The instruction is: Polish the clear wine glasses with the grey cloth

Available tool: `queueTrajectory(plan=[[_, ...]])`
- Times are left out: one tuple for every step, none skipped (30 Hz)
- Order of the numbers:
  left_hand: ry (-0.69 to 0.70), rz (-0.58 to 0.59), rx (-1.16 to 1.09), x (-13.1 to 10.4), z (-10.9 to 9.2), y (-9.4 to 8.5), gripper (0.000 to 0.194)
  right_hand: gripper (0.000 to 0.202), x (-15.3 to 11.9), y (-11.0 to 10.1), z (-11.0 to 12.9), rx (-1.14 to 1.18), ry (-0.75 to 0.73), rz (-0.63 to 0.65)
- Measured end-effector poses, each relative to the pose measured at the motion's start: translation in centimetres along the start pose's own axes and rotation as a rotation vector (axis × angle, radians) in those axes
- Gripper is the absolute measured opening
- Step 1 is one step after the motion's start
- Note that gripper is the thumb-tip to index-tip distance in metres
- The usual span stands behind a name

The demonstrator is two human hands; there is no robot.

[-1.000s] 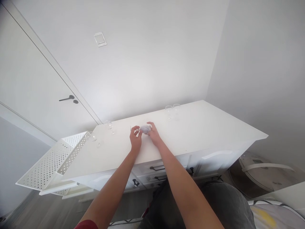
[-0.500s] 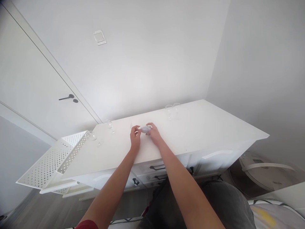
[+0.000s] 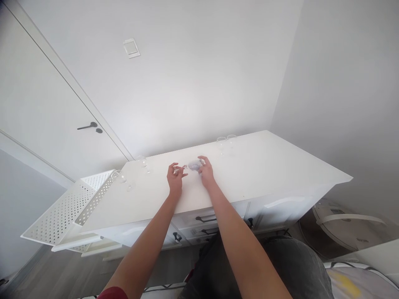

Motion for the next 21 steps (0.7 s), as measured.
queueTrajectory(plan=[[-0.014,-0.052,0.014,0.1,0.3,-0.6,0.042,0.059,-0.1,0.4,0.2,-0.041,-0.015,0.038],[-0.025,-0.097,0.028,0.2,0.5,-1.1,0.042,0.058,-0.2,0.8,0.3,-0.09,-0.02,0.082],[-0.035,-0.133,0.038,0.2,0.6,-1.5,0.042,0.056,-0.3,1.2,0.2,-0.134,-0.013,0.131],[-0.042,-0.161,0.041,0.2,0.7,-1.8,0.041,0.055,-0.4,1.5,0.1,-0.161,0.003,0.171],[-0.046,-0.177,0.039,0.2,0.6,-2.0,0.04,0.055,-0.5,1.7,-0.1,-0.167,0.022,0.187],[-0.043,-0.181,0.03,0.1,0.5,-1.9,0.039,0.056,-0.5,1.6,-0.1,-0.154,0.037,0.177],[-0.035,-0.169,0.017,0.0,0.4,-1.7,0.039,0.059,-0.4,1.3,-0.1,-0.128,0.042,0.14],[-0.024,-0.149,0.005,-0.1,0.1,-1.4,0.038,0.061,-0.3,0.9,0.1,-0.097,0.035,0.088],[-0.013,-0.126,-0.003,-0.2,-0.1,-1.1,0.038,0.063,-0.3,0.5,0.4,-0.072,0.018,0.041],[-0.01,-0.107,-0.007,-0.3,-0.2,-0.9,0.037,0.065,-0.2,0.3,0.6,-0.059,-0.003,0.013],[-0.015,-0.102,-0.007,-0.3,-0.3,-0.7,0.037,0.065,-0.2,0.3,0.7,-0.061,-0.017,0.015],[-0.027,-0.11,-0.004,-0.3,-0.2,-0.8,0.036,0.064,-0.3,0.6,0.7,-0.076,-0.016,0.042],[-0.042,-0.128,0.0,-0.3,-0.1,-1.0,0.036,0.061,-0.4,0.9,0.4,-0.1,0.002,0.084],[-0.055,-0.149,0.005,-0.3,0.0,-1.3,0.035,0.058,-0.5,1.3,0.0,-0.122,0.03,0.126],[-0.065,-0.166,0.013,-0.3,0.2,-1.5,0.034,0.054,-0.5,1.4,-0.4,-0.133,0.057,0.147],[-0.069,-0.176,0.028,-0.4,0.3,-1.6,0.033,0.051,-0.5,1.3,-0.7,-0.128,0.073,0.14],[-0.069,-0.175,0.054,-0.4,0.3,-1.6,0.033,0.048,-0.3,1.0,-0.8,-0.104,0.07,0.102],[-0.067,-0.158,0.089,-0.4,0.4,-1.3,0.032,0.047,-0.1,0.5,-0.7,-0.066,0.046,0.042],[-0.063,-0.129,0.131,-0.5,0.5,-0.9,0.032,0.046,0.1,-0.2,-0.5,-0.019,0.009,-0.033],[-0.056,-0.088,0.179,-0.5,0.6,-0.3,0.031,0.045,0.3,-1.0,-0.2,0.029,-0.03,-0.114],[-0.048,-0.042,0.231,-0.6,0.8,0.4,0.03,0.045,0.3,-1.8,0.1,0.074,-0.065,-0.192]])
Point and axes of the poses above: each hand's wrist, its own x-axis towards the middle knuckle, its own y-axis out of the palm, z = x × y, the point moved 9 cm from there along x, towards the middle knuckle, and after that the axes turned 12 degrees about -y, right-handed, at the moved point
